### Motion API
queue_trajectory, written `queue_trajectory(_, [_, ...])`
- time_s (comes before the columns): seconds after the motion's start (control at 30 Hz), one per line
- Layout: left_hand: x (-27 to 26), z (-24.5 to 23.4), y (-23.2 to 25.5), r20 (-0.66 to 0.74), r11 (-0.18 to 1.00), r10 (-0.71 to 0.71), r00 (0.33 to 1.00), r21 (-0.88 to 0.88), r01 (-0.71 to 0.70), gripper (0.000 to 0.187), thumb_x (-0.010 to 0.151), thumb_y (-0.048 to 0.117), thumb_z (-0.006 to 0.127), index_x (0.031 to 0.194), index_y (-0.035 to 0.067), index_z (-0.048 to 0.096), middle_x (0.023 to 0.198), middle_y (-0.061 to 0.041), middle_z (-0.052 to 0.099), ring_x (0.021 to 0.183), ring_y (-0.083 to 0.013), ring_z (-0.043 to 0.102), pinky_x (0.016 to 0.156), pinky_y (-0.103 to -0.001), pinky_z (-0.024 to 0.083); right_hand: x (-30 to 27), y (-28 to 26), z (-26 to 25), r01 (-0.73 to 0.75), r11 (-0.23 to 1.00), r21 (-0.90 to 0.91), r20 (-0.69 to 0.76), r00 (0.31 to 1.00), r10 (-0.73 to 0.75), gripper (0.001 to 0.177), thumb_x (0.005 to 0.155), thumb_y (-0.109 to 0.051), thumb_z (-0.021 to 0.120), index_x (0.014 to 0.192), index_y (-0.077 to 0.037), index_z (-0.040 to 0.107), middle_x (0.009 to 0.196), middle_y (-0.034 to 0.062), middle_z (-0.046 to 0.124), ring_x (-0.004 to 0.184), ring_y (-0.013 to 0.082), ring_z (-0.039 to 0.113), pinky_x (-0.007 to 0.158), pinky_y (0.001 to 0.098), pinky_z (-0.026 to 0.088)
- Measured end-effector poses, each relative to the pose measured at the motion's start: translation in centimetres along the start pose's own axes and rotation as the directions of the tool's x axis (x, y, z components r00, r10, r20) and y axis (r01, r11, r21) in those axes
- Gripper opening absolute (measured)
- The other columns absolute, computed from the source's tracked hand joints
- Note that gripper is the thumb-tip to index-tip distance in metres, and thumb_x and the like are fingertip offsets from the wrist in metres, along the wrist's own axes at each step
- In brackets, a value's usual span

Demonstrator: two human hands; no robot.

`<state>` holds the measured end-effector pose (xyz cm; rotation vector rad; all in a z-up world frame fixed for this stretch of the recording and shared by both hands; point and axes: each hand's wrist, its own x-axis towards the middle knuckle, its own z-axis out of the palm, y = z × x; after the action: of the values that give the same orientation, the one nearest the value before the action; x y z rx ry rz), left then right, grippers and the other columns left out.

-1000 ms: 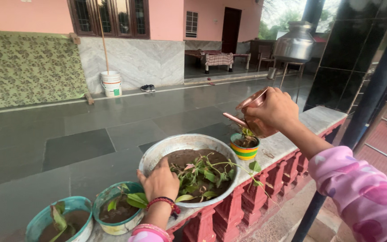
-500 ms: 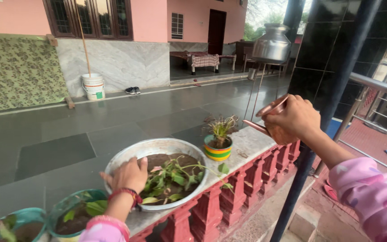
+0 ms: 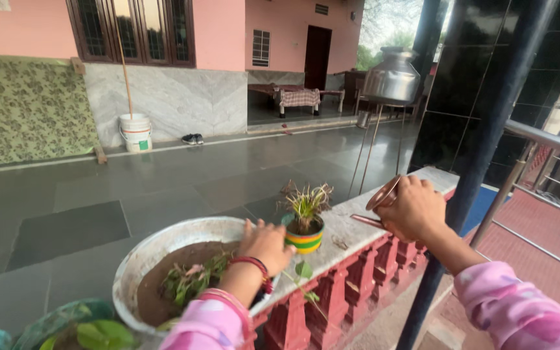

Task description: The person waters several potted plants on a balcony ledge using a copper watering can. They move from one pot to the next, pouring water into the soil around the base of each plant.

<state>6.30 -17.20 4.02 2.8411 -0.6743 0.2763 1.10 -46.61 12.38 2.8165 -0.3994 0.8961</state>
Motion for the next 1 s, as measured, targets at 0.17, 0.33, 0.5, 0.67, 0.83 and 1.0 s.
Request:
queue_trajectory(0.17, [2.3,3.1,1.8,0.102,0.997,0.07,0.992,0.013,-0.071,0.061,0.095,0.048,0.063,0.142,0.01,0.054,0.151,-0.02,0.048,0.151,-0.0389,0.03,0.126,-0.06,0.008,1.5,-2.2,2.3,0.046,0.998,-0.038,-0.007,0.999,-0.047,0.069,0.07,-0.055,0.078,0.119,-0.009,0.062,0.122,0.0084,0.063,0.12,0.0289,0.058,0.094,0.0461,0.051])
queue_trajectory(0.33, [4.3,5.2,2.6,0.245,0.999,0.04,0.969,0.025,-0.048,0.075,0.095,0.049,0.064,0.156,0.013,0.037,0.163,-0.022,0.03,0.156,-0.0377,0.019,0.125,-0.061,0.001,3.3,-4.2,4.9,0.114,0.992,-0.048,-0.046,0.992,-0.116,0.067,0.066,-0.047,0.079,0.121,-0.011,0.062,0.119,0.006,0.064,0.118,0.0265,0.058,0.094,0.0434,0.05])
queue_trajectory(0.5, [5.0,5.9,2.3,0.262,0.998,0.058,0.963,0.016,-0.065,0.078,0.095,0.046,0.066,0.158,0.015,0.034,0.165,-0.022,0.026,0.156,-0.037,0.018,0.124,-0.065,-0.001,4.5,-5.8,6.7,0.178,0.981,-0.079,-0.077,0.98,-0.184,0.071,0.063,-0.047,0.081,0.12,-0.01,0.061,0.116,0.0044,0.064,0.117,0.0255,0.057,0.092,0.0426,0.049])
queue_trajectory(0.67, [5.2,6.2,1.8,0.225,0.993,0.111,0.968,0.007,-0.115,0.073,0.094,0.043,0.067,0.156,0.015,0.04,0.163,-0.022,0.031,0.155,-0.0382,0.023,0.124,-0.066,0.002,5.1,-6.7,7.4,0.243,0.966,-0.085,-0.142,0.957,-0.253,0.069,0.064,-0.05,0.082,0.117,-0.009,0.062,0.112,0.0053,0.064,0.115,0.0259,0.058,0.093,0.0429,0.048])
queue_trajectory(0.83, [5.3,6.7,1.4,0.2,0.989,0.142,0.97,0.009,-0.146,0.073,0.094,0.04,0.068,0.157,0.019,0.037,0.162,-0.019,0.031,0.153,-0.0361,0.025,0.122,-0.068,0.0,5.4,-7.1,7.0,0.244,0.964,-0.108,-0.14,0.956,-0.258,0.075,0.061,-0.048,0.083,0.12,-0.008,0.061,0.113,0.0052,0.064,0.116,0.0264,0.057,0.091,0.0429,0.048])
queue_trajectory(1.0, [5.0,6.9,1.3,0.164,0.989,0.15,0.975,-0.011,-0.15,0.075,0.092,0.041,0.07,0.156,0.018,0.04,0.161,-0.019,0.035,0.15,-0.0348,0.032,0.123,-0.067,0.004,4.7,-6.8,6.8,0.238,0.967,-0.091,-0.141,0.958,-0.249,0.07,0.062,-0.043,0.081,0.119,-0.009,0.062,0.115,0.0047,0.064,0.12,0.0259,0.057,0.095,0.0419,0.048])
